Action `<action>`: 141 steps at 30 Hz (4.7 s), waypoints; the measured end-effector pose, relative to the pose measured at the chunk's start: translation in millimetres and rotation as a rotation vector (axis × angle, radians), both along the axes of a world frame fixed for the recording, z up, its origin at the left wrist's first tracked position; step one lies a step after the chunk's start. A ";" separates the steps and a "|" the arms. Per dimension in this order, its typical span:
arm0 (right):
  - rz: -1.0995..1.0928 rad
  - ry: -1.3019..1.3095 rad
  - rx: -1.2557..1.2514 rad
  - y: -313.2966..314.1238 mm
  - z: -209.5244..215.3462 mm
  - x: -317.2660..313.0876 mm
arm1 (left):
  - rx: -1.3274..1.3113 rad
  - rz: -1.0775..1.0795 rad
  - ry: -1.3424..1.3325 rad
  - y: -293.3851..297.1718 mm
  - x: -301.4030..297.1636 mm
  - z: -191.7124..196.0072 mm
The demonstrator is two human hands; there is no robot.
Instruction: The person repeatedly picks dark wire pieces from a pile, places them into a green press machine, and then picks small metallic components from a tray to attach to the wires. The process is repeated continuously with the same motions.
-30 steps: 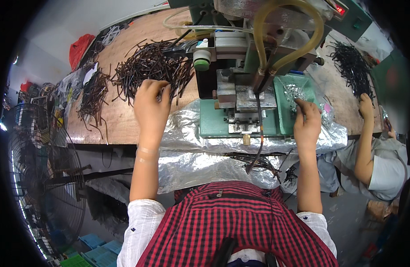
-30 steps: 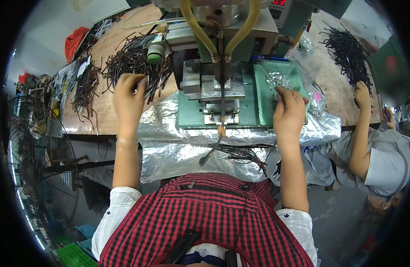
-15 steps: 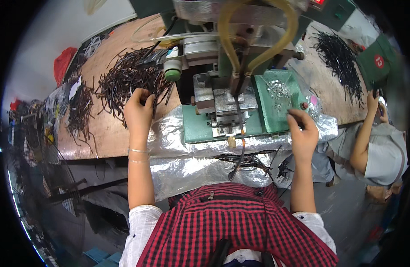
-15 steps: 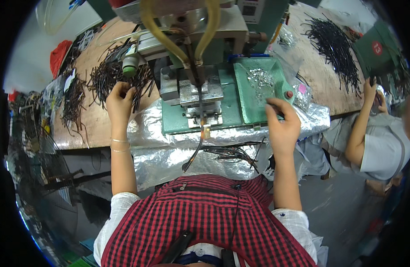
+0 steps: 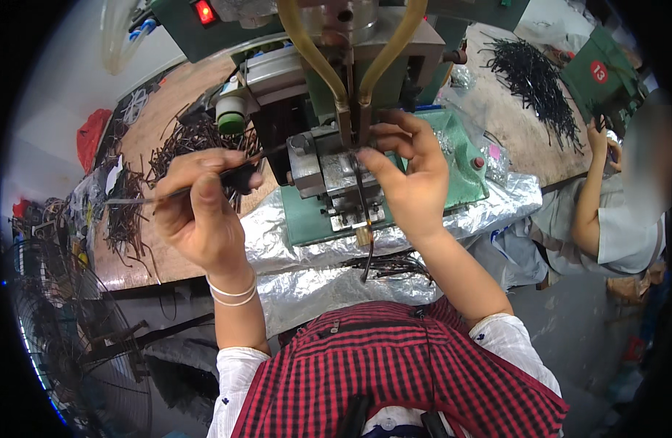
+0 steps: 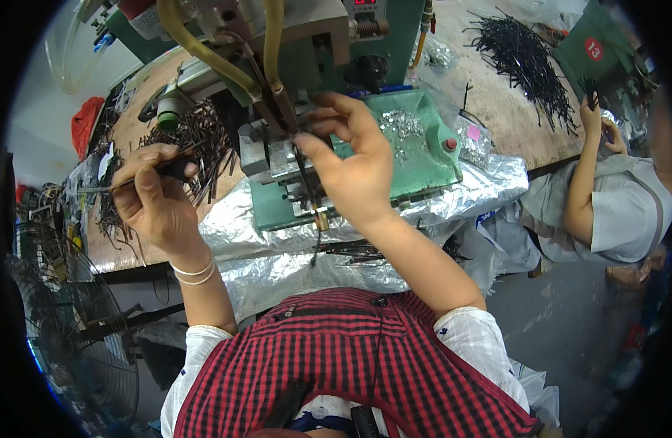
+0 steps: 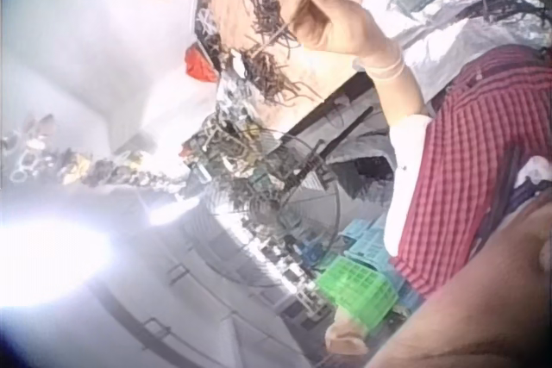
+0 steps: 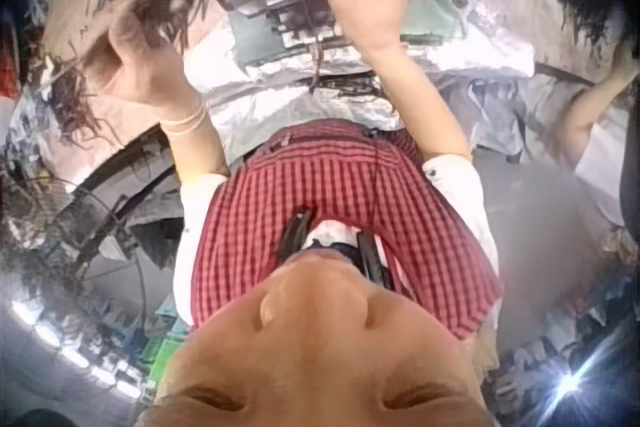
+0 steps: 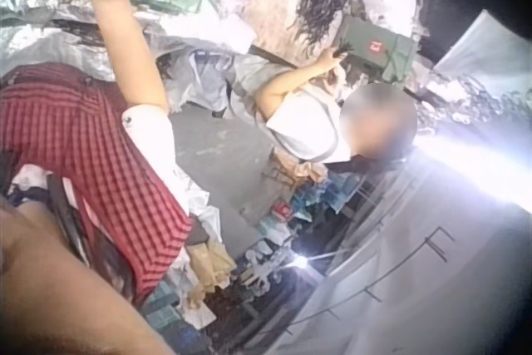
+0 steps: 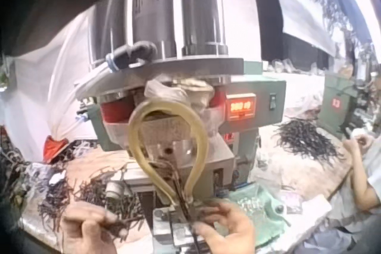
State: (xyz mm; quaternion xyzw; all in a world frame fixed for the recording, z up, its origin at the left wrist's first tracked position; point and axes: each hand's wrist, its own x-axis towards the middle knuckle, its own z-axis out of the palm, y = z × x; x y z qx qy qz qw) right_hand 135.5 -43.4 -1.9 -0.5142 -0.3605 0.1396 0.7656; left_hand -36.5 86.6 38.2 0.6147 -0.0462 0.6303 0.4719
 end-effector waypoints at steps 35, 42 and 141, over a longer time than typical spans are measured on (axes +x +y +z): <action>-0.497 -0.879 -0.825 -81.3 -79.2 71.8 | 0.633 0.443 0.514 -62.5 15.3 -62.4; -0.501 -0.388 -0.542 -98.3 -73.6 80.5 | 0.273 0.941 0.767 34.8 -26.0 -74.2; -0.160 -0.239 -0.138 -1.1 -13.3 14.0 | -0.261 0.554 0.789 66.5 -54.4 -118.6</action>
